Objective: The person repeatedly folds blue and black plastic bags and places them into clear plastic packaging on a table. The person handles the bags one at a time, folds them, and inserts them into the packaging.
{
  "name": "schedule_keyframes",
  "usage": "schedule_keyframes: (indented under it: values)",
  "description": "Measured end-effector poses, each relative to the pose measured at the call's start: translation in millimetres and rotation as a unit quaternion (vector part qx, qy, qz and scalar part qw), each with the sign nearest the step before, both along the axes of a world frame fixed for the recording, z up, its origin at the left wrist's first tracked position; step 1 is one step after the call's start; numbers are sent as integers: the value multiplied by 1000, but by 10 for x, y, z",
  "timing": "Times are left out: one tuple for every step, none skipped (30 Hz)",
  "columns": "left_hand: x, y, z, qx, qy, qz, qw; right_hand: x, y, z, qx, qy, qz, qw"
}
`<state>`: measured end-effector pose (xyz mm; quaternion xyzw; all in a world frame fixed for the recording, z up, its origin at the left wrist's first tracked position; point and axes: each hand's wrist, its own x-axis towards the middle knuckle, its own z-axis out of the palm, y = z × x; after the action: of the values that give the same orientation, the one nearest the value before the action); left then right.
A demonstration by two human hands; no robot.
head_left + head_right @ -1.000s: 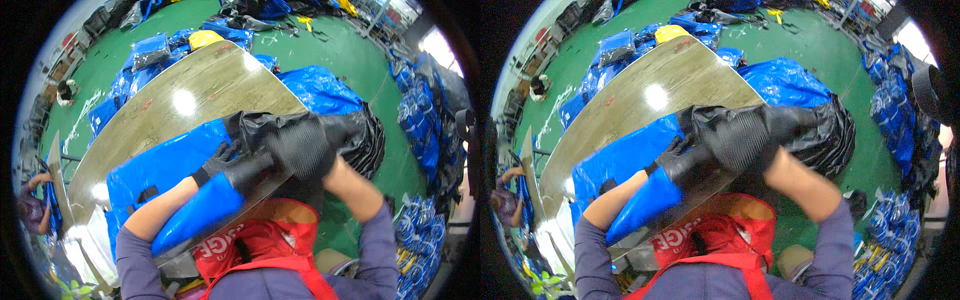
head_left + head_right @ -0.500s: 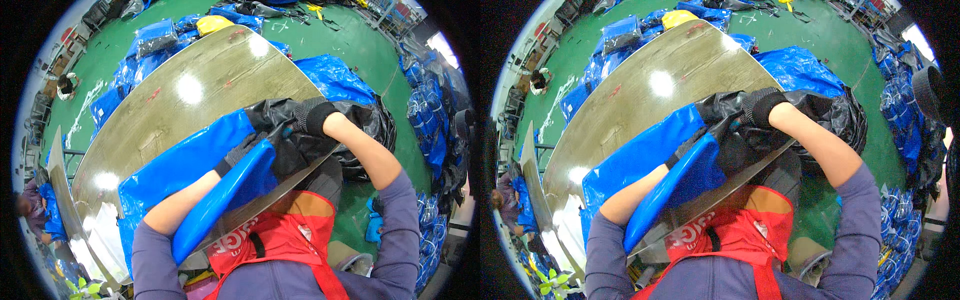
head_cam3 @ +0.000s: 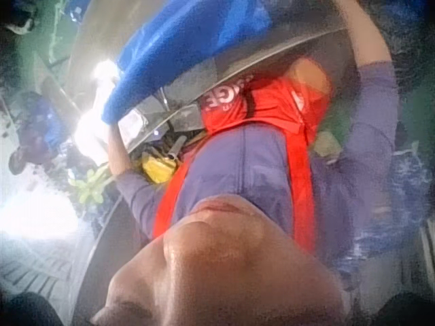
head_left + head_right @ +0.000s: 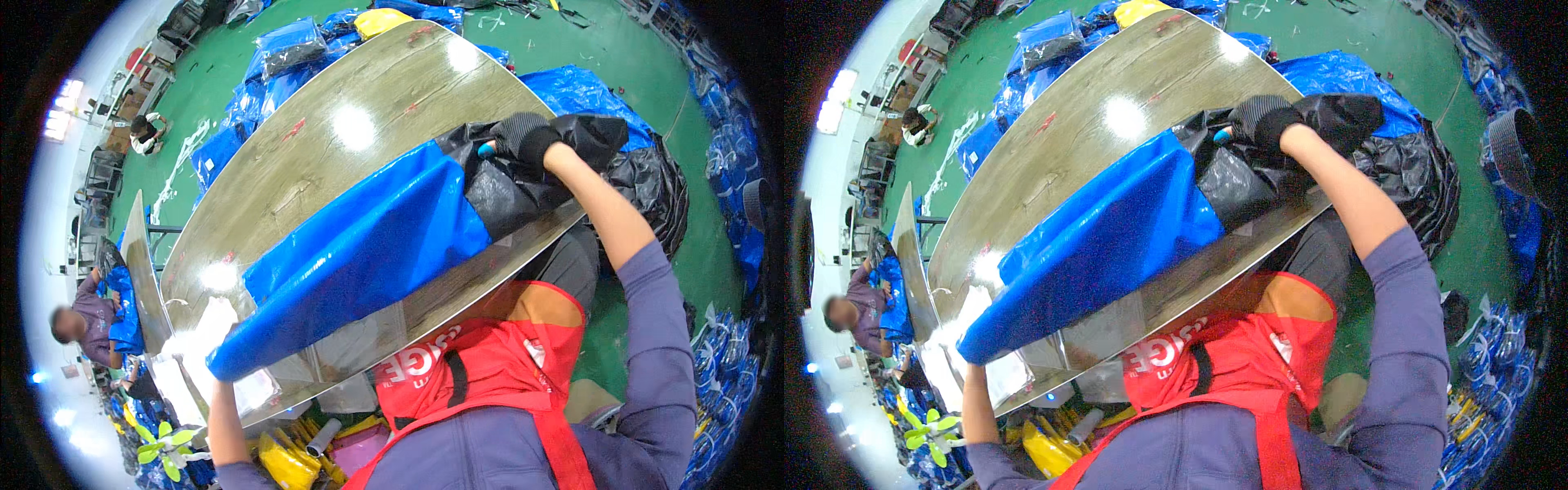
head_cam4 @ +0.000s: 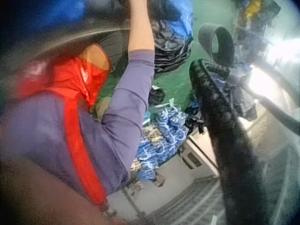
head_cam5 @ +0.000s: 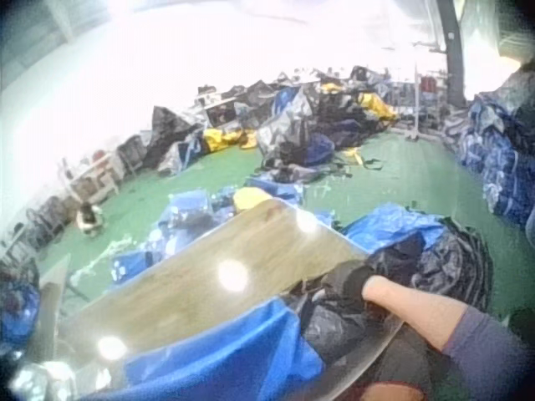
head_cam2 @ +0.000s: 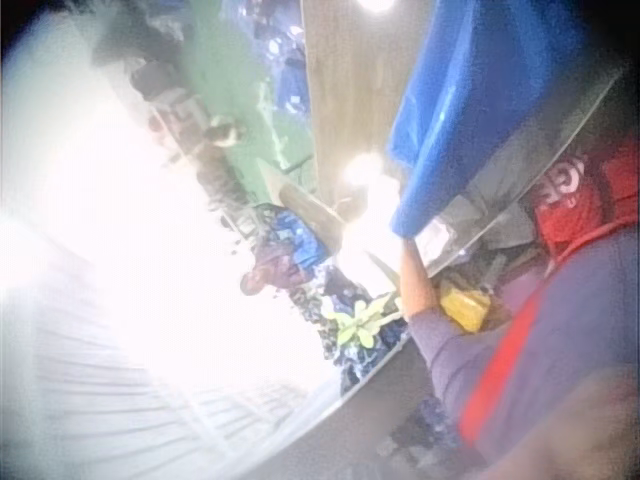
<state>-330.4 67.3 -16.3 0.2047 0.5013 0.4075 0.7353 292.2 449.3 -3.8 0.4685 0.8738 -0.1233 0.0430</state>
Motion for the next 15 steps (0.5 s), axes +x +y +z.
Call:
schedule_keyframes:
  values:
    - [-181, -147, -116, 50, 115, 11, 992, -31, 83, -27, -27, -13, -24, 999]
    - [-225, -396, -206, 138, 36, 15, 990, -65, 174, -42, -62, -32, -34, 997]
    - [-183, -587, -282, 169, -7, 65, 983, -105, 241, -64, -81, -48, -26, 995]
    - [-61, -691, -370, 223, -20, 90, 970, -135, 302, -61, -88, -73, -27, 993]
    - [124, -728, -431, 273, -34, 116, 954, -173, 328, -69, -87, -85, -18, 992]
    - [315, -655, -454, 299, -35, 163, 940, -195, 352, -51, -102, -97, -12, 990]
    - [547, -579, -434, 322, 214, 169, 907, -215, 338, -39, -113, -76, 0, 991]
    - [729, -412, -377, 257, 420, 246, 835, -232, 319, -11, -95, -88, -18, 991]
    - [915, -246, -318, 176, 538, 309, 764, -239, 277, 18, -69, -87, -34, 993]
    - [1026, -49, -233, 168, 537, 316, 764, -253, 243, 48, -36, -100, -19, 994]
    - [1102, 153, -184, 109, 535, 320, 774, -252, 209, 79, 11, -150, -20, 988]
    - [1132, 319, -169, 75, 553, 342, 756, -262, 194, 99, 32, -156, 21, 987]
    - [1161, 447, -210, 95, 593, 314, 736, -261, 189, 113, 106, -137, 51, 983]
    - [1139, 539, -241, 108, 567, 274, 769, -268, 192, 109, 113, -107, 38, 987]
    - [1112, 590, -275, 66, 600, 218, 767, -270, 215, 100, 83, -100, 23, 991]
